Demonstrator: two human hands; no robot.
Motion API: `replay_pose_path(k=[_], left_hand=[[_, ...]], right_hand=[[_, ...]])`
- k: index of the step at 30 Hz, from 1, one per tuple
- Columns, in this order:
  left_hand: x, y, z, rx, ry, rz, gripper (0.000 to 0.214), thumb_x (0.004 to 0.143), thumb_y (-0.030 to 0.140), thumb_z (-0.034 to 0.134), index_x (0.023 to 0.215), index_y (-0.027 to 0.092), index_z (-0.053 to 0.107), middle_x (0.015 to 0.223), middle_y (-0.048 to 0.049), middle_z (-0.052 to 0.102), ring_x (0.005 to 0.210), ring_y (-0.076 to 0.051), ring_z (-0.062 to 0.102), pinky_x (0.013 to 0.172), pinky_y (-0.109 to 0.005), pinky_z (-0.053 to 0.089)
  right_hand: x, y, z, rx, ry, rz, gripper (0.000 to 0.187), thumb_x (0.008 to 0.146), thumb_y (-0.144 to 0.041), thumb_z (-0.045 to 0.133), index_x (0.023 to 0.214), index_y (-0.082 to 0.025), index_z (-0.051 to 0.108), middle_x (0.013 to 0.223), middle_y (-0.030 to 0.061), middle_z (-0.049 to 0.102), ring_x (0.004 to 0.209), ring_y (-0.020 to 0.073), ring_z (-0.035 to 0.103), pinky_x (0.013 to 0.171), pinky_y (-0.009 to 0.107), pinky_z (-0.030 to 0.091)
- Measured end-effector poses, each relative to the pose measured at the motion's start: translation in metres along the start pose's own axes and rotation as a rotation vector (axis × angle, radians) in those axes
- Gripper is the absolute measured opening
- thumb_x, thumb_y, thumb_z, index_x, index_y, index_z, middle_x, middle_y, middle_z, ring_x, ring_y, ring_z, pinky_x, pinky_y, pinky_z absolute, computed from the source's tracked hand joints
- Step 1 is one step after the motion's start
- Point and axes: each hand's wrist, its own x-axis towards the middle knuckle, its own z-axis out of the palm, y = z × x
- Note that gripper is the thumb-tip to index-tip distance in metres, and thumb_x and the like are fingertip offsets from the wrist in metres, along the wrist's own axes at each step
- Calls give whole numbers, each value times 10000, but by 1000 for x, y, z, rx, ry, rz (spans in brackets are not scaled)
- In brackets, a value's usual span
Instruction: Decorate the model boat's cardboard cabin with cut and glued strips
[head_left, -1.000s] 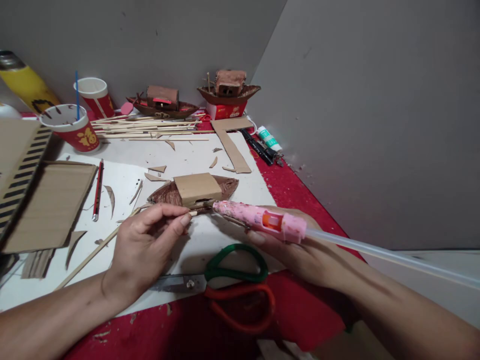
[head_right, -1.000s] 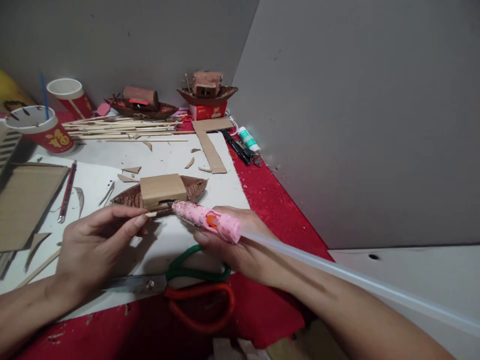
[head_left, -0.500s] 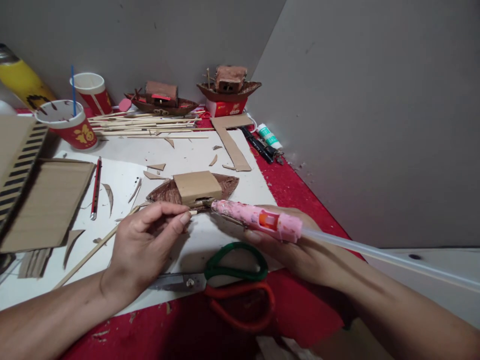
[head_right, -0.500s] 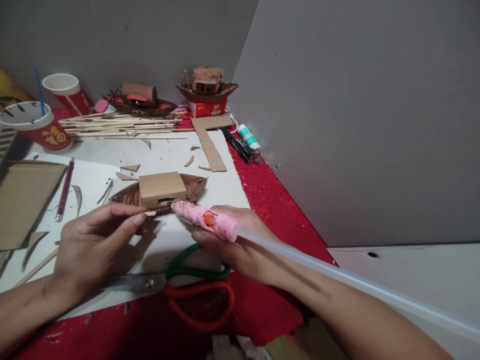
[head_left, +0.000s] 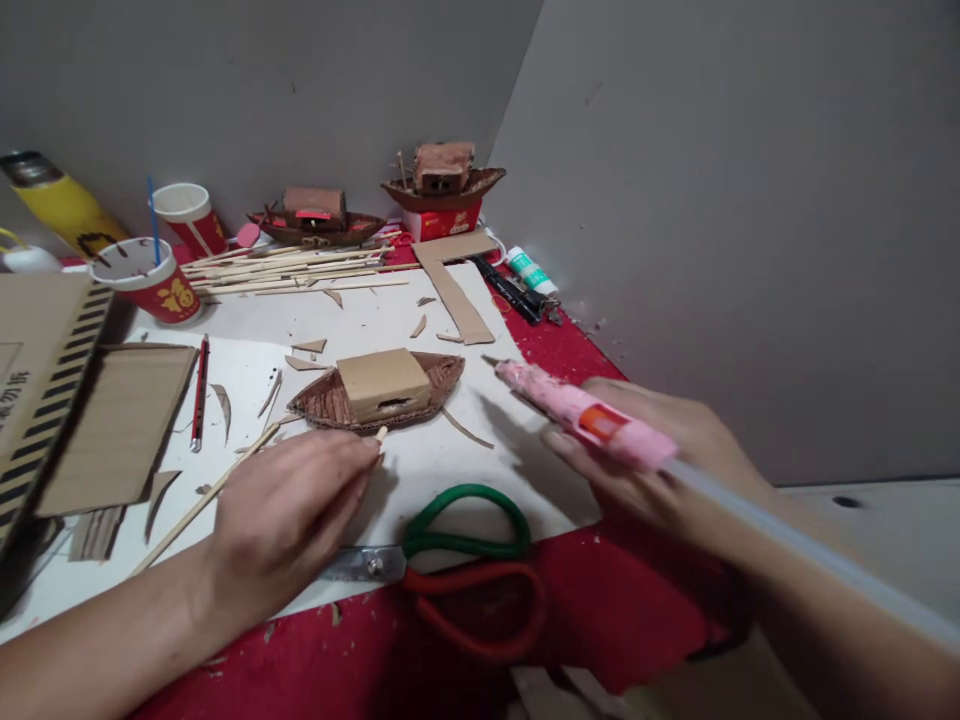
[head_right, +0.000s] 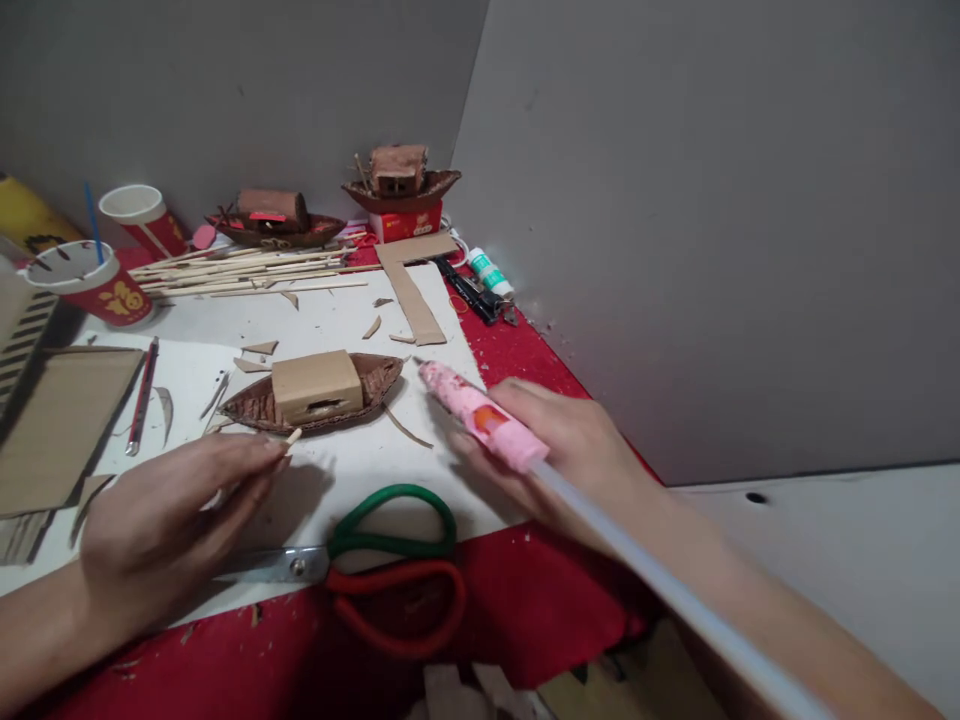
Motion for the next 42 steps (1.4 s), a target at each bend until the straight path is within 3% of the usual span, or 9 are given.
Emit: replay_pose_path(k=[4,9,14,20,25,30,33,38,42], left_hand=[[-2,-7,-1,117,-105,258,300,902,132,545,1194,142,613,1007,-121,746,871,-203,710,795,-298,567],[1,-9,4,170,-92,392,364,919,141,461,1265,150,575,949,-110,734,768,-209,684,685,-303,541],[7,0,4,170,-143,365,375,959,166,379,1299,190,535,946,-78,740,669,-178,640,608,-290,481],[19,29,4,-32,-144,174,161,943,194,465,962,200,624,667,1,652,539,-140,556,524,-266,412],[27,41,2,-210,-172,25,269,915,162,439,699,206,593,631,3,660,502,-120,561,482,-242,429],[27,38,4,-233,-151,23,301,894,108,407,683,187,605,602,-12,625,518,-137,540,491,-270,431],[25,35,1,-254,-116,46,207,880,104,454,787,180,622,687,-10,649,591,-133,574,550,-248,454],[15,25,-11,-345,65,-475,62,897,212,557,952,234,577,600,60,580,524,-94,552,491,-174,413],[4,7,-9,-569,-28,-837,140,896,354,582,978,243,558,515,82,512,424,-89,456,386,-162,317]], right_hand=[[7,41,-7,-690,-62,-10,323,892,-443,473,841,-165,628,825,140,656,654,240,599,517,321,341],[12,75,-13,-725,-130,42,359,860,-521,513,909,-183,623,851,111,669,701,258,631,535,315,393],[-1,26,-20,-526,45,-160,319,905,-508,506,1020,-239,632,895,118,657,753,282,639,583,374,470],[-8,-55,27,-38,60,-539,356,927,-140,524,1257,-263,479,1047,54,671,899,175,648,785,284,534],[0,-60,46,25,-2,-636,217,968,-172,451,1165,-246,504,820,6,686,702,152,636,678,249,524],[-3,-57,49,-9,-90,-570,682,897,-62,442,1504,-255,198,998,39,727,870,181,695,790,278,555],[-4,-59,50,-28,-62,-566,709,878,-43,430,1519,-241,201,998,45,734,837,185,708,761,289,577],[1,-57,43,177,90,-280,261,946,-105,502,1147,-254,579,1044,35,731,880,146,715,780,258,586],[11,-50,41,316,154,-211,136,888,-136,628,950,-235,697,1042,57,725,950,178,694,836,312,579]])
